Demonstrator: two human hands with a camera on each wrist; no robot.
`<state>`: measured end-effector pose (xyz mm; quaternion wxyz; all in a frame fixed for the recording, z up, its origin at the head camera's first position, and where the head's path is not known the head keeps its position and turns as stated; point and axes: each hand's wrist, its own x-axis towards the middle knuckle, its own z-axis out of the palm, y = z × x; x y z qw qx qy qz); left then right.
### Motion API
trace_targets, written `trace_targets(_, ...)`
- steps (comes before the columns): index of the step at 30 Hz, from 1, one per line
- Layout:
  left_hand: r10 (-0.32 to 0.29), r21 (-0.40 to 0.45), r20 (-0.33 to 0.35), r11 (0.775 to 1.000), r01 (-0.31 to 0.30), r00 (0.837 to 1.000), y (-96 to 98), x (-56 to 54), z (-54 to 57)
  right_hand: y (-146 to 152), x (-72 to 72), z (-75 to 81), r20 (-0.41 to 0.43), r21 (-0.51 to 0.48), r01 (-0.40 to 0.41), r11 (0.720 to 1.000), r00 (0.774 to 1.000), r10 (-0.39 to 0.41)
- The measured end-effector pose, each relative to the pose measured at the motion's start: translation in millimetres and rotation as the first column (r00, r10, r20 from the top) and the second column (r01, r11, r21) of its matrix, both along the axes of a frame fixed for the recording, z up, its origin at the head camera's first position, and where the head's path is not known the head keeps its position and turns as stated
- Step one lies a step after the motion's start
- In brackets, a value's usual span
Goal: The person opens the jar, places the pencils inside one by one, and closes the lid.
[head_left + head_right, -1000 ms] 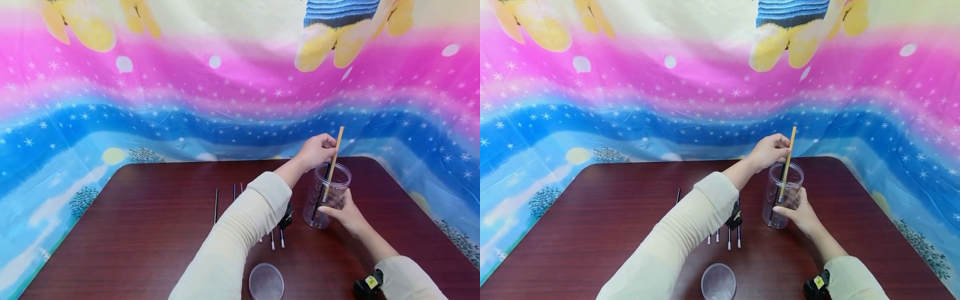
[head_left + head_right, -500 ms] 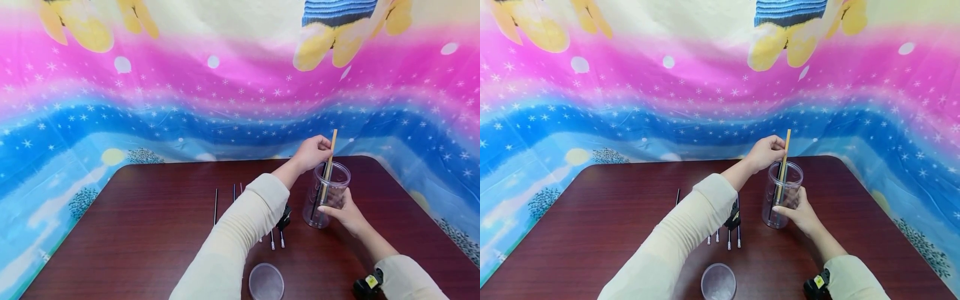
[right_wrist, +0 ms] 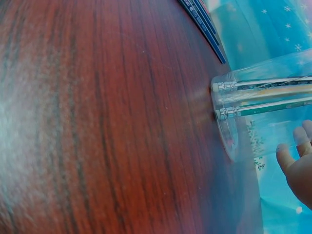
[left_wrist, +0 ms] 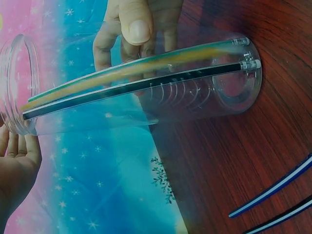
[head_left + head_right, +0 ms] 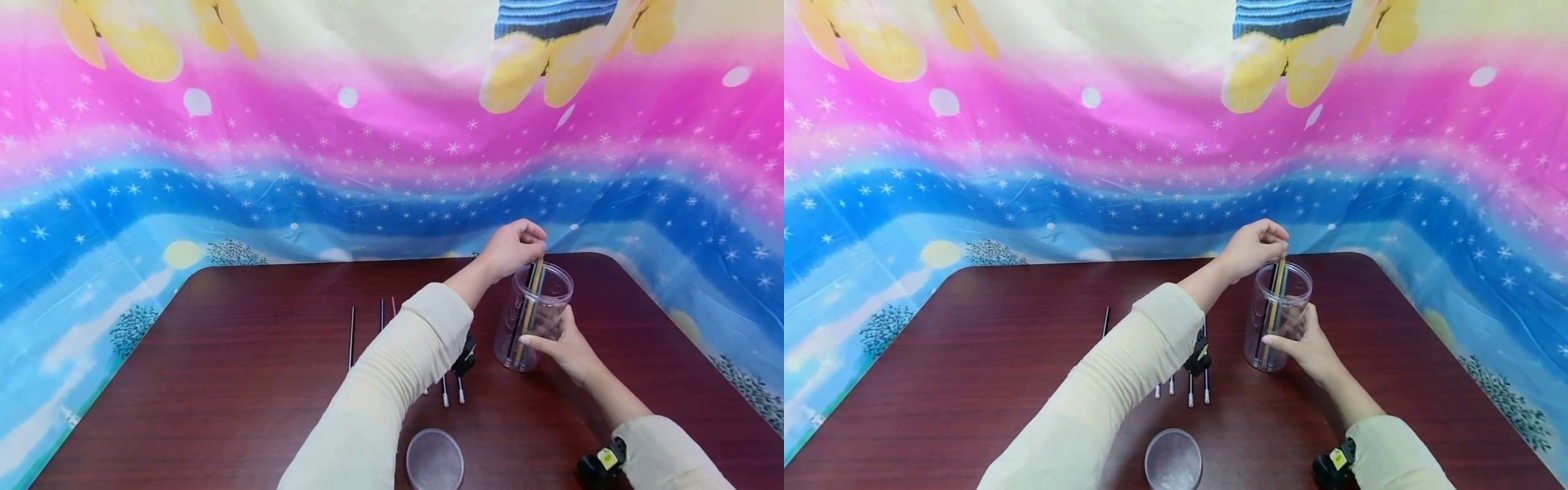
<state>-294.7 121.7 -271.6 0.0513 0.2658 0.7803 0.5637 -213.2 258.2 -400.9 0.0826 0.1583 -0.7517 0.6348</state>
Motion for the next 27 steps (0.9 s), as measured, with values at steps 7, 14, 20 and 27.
trace_targets(7,-0.001,0.007,0.004,1.0,0.001,1.0,-0.8,-3.0,-5.2,0,1.1,0.6,-0.005,-0.007,-0.007,1.0,1.0,0.007)
trace_targets(14,0.01,0.005,-0.006,1.0,-0.01,1.0,-7.5,-5.6,-5.8,1,-0.2,-0.7,0.0,0.012,-0.002,1.0,1.0,0.002)
trace_targets(20,-0.014,0.021,0.037,1.0,0.014,0.999,-16.3,-2.2,-1.1,3,-1.1,-2.5,0.015,0.018,-0.003,1.0,1.0,0.003)
trace_targets(27,-0.062,0.088,0.17,0.995,0.047,0.983,-32.6,1.9,1.8,0,0.3,1.7,0.031,0.048,0.01,0.999,0.999,-0.011)
